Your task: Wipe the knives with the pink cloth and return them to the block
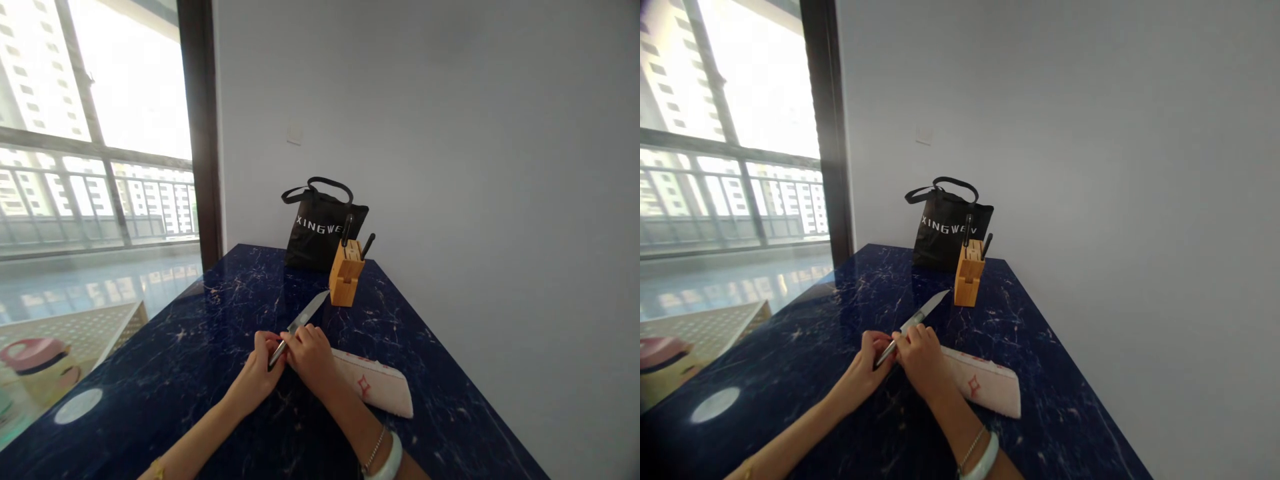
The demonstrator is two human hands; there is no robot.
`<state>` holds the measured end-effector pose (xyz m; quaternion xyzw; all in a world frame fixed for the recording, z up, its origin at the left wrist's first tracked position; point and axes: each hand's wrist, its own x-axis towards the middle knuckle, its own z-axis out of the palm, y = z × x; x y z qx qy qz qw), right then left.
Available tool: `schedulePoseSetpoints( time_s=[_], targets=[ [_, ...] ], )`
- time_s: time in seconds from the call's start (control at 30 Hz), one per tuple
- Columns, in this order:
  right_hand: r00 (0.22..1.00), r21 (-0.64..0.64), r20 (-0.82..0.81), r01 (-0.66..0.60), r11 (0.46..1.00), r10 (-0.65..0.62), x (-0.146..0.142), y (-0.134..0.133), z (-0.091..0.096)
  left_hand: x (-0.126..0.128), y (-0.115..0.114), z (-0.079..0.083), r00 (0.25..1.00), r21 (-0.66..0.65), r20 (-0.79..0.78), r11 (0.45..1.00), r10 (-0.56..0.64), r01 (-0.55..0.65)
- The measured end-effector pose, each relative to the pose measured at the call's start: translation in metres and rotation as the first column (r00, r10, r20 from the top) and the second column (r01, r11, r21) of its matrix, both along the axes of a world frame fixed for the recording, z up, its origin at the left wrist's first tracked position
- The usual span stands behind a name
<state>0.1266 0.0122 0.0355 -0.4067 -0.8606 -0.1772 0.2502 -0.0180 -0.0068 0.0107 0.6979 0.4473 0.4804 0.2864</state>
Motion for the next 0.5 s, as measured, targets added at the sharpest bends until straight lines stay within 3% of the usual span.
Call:
schedulePoseSetpoints(
  time_s=[0.1, 0.2, 0.27, 0.33, 0.4, 0.5],
  targets=[
    [0.998, 0.067, 0.064, 0.001, 0.998, -0.005, -0.002, 0.003, 0.005, -0.003, -0.005, 0.009, 0.994, -0.009, 0.042, 0.995, -0.101, 0.101],
    [0.995, 0.112, 0.1, -0.026, 0.993, 0.015, 0.005, 0.007, 0.019, -0.006, -0.011, 0.022, 0.958, -0.048, 0.227, 0.981, -0.174, 0.19],
    [0.999, 0.107, 0.039, -0.037, 0.994, 0.033, 0.017, 0.01, 0.036, -0.007, -0.012, 0.028, 0.906, -0.033, 0.395, 0.983, -0.154, 0.182],
    [0.989, 0.083, -0.13, -0.054, 0.995, 0.065, 0.035, 0.013, 0.057, -0.009, -0.01, 0.028, 0.872, -0.018, 0.476, 0.991, -0.109, 0.133],
    [0.924, 0.085, -0.361, -0.099, 0.991, 0.123, 0.054, 0.016, 0.08, -0.01, -0.008, 0.024, 0.904, -0.035, 0.418, 0.993, -0.09, 0.115],
    [0.781, 0.109, -0.611, -0.078, 0.991, 0.129, 0.082, 0.022, 0.113, -0.01, -0.006, 0.015, 0.981, -0.052, 0.153, 0.99, -0.123, 0.132]
  ],
)
